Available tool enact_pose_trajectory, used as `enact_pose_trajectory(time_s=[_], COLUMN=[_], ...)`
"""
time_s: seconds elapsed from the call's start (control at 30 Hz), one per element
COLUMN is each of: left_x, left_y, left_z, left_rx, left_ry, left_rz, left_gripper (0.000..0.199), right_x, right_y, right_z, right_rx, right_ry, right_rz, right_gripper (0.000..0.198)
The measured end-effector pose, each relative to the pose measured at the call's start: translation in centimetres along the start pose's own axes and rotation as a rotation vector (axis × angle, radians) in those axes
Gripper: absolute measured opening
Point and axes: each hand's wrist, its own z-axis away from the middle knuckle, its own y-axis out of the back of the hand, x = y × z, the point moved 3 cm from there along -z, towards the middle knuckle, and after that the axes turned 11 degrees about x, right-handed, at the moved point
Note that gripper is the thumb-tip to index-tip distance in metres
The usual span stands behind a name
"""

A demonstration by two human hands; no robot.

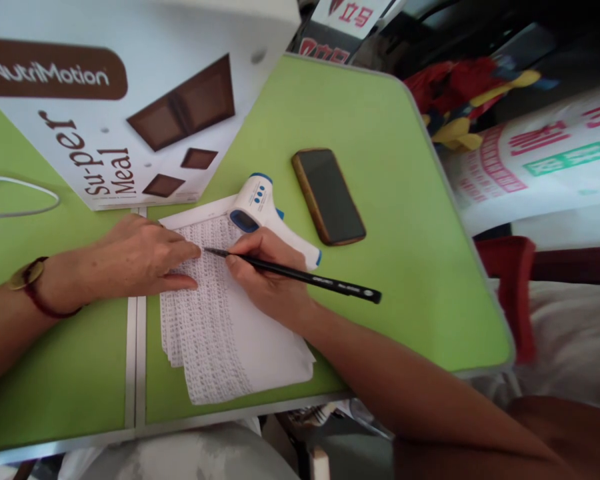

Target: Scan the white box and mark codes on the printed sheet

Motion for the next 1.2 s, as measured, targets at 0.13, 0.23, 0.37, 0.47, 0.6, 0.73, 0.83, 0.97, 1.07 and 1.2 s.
enact_pose_trajectory(time_s=[0.13, 0.23, 0.37, 0.47, 0.6, 0.73, 0.83, 0.97, 1.07, 1.2], left_x=[0.11, 0.14, 0.19, 0.17, 0.01, -0.04, 0.05, 0.14, 0.14, 0.07], left_y=[0.02, 0.08, 0.09, 0.08, 0.02, -0.03, 0.00, 0.17, 0.16, 0.04], left_z=[-0.09, -0.15, -0.19, -0.14, 0.01, 0.01, -0.09, -0.15, -0.12, -0.10], left_rx=[-0.038, -0.040, -0.059, -0.053, -0.013, -0.006, -0.036, -0.041, -0.044, -0.040], left_ry=[-0.005, 0.003, -0.008, -0.014, 0.007, 0.008, -0.009, -0.013, -0.017, -0.025], left_rz=[-0.038, -0.032, -0.066, -0.059, 0.004, 0.008, -0.034, -0.042, -0.052, -0.058], left_gripper=[0.029, 0.029, 0.030, 0.029, 0.028, 0.027, 0.029, 0.029, 0.028, 0.030], right_x=[-0.09, -0.11, -0.12, -0.12, -0.02, -0.04, -0.11, -0.02, 0.03, -0.12], right_y=[-0.03, -0.07, 0.01, 0.06, 0.00, -0.19, -0.24, -0.18, -0.10, -0.09], right_z=[-0.06, -0.07, -0.02, 0.04, 0.08, 0.03, 0.00, 0.07, 0.10, 0.04], right_rx=[0.017, 0.004, 0.011, 0.009, 0.027, 0.030, 0.001, -0.046, -0.040, -0.026], right_ry=[0.004, 0.008, -0.001, -0.003, -0.003, 0.009, 0.017, 0.018, 0.031, 0.055], right_rz=[-0.013, 0.001, 0.016, -0.006, -0.036, -0.069, -0.089, -0.084, -0.069, -0.072], right_gripper=[0.008, 0.009, 0.009, 0.008, 0.009, 0.009, 0.009, 0.009, 0.011, 0.010])
